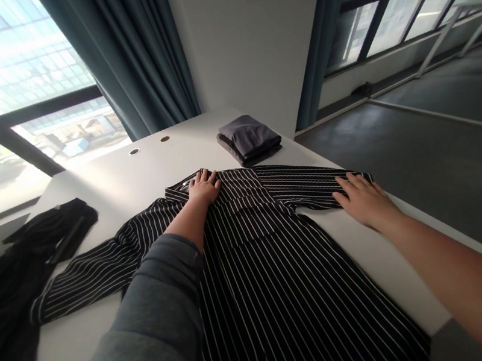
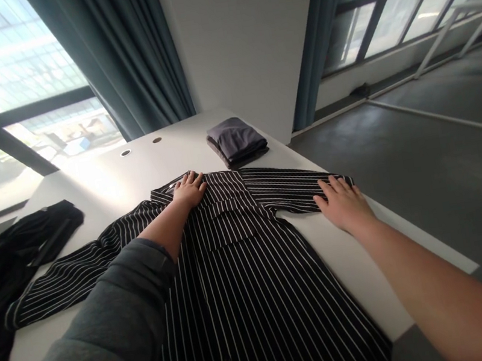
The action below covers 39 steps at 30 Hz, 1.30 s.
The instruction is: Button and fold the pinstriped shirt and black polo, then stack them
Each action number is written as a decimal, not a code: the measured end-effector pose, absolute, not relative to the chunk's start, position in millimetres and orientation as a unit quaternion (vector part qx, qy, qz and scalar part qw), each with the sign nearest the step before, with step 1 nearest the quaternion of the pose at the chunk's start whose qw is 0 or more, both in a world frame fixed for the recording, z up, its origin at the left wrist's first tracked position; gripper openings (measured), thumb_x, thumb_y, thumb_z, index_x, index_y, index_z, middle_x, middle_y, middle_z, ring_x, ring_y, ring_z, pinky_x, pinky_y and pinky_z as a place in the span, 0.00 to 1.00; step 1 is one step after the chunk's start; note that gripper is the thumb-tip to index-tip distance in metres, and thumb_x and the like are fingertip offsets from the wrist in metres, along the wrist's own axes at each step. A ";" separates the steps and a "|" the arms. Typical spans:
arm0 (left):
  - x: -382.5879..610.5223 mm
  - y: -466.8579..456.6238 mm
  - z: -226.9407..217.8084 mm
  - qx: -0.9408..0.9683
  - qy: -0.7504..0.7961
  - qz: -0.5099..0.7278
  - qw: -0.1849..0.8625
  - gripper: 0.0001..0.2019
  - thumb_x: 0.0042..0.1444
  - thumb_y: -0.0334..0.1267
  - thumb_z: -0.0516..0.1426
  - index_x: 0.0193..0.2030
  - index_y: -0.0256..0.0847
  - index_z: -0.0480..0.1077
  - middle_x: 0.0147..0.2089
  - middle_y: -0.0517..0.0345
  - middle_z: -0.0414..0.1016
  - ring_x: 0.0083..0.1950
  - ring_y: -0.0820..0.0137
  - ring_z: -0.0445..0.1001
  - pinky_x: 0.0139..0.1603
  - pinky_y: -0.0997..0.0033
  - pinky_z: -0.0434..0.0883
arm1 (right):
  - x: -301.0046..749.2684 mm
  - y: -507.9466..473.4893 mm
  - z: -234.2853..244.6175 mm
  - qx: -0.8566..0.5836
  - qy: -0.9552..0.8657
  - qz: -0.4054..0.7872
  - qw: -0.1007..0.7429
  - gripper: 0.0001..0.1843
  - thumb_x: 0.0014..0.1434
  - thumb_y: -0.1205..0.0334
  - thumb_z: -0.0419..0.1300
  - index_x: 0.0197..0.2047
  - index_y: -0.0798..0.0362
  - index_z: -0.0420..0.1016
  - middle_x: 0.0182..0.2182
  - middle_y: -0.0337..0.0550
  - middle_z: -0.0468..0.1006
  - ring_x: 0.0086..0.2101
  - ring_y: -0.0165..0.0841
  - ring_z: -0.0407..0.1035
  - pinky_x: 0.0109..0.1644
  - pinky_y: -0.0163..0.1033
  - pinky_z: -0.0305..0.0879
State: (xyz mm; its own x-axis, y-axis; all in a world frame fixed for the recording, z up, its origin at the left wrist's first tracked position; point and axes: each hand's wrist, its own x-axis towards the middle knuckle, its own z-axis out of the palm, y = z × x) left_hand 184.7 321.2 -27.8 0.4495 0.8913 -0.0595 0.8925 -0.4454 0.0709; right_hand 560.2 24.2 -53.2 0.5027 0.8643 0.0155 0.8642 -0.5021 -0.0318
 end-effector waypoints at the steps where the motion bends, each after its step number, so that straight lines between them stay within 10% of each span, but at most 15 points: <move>1: 184.8 320.2 -27.2 0.846 0.531 -0.009 0.043 0.35 0.71 0.60 0.37 0.81 0.54 0.47 0.84 0.55 0.37 0.83 0.51 0.40 0.79 0.40 0.44 | 559.9 25.1 -53.0 -0.869 -0.494 0.003 0.018 0.41 0.72 0.39 0.36 0.79 0.52 0.52 0.78 0.51 0.46 0.75 0.49 0.44 0.77 0.61 0.45; 13: 198.5 273.4 2.5 0.863 0.500 0.038 -0.055 0.32 0.74 0.48 0.40 0.78 0.31 0.56 0.82 0.40 0.47 0.82 0.51 0.43 0.76 0.44 0.50 | 561.3 25.8 -48.5 -0.891 -0.447 -0.012 0.077 0.43 0.73 0.42 0.38 0.78 0.67 0.51 0.76 0.62 0.50 0.74 0.52 0.49 0.76 0.65 0.46; 19: 146.9 167.5 14.5 0.905 0.410 0.089 -0.075 0.31 0.75 0.52 0.40 0.77 0.41 0.60 0.81 0.51 0.52 0.81 0.57 0.48 0.79 0.46 0.49 | 585.7 18.5 -53.0 -0.854 -0.501 -0.073 0.120 0.28 0.69 0.60 0.47 0.66 0.58 0.76 0.66 0.52 0.73 0.66 0.49 0.64 0.71 0.56 0.61; 39: -81.6 54.2 -27.3 0.887 0.459 0.011 0.044 0.31 0.72 0.55 0.48 0.79 0.54 0.56 0.82 0.58 0.48 0.81 0.53 0.49 0.78 0.44 0.56 | 597.4 19.3 -56.7 -0.820 -0.518 -0.148 0.190 0.18 0.65 0.60 0.53 0.45 0.48 0.86 0.47 0.57 0.82 0.47 0.52 0.76 0.50 0.56 0.71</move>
State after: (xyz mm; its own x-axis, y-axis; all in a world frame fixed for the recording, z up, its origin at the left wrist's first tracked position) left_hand -81.6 54.2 -27.3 0.5783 0.8156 -0.0201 0.8136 -0.5747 0.0876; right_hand 597.4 19.3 -56.7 0.4185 0.7945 0.4401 0.9070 -0.3904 -0.1576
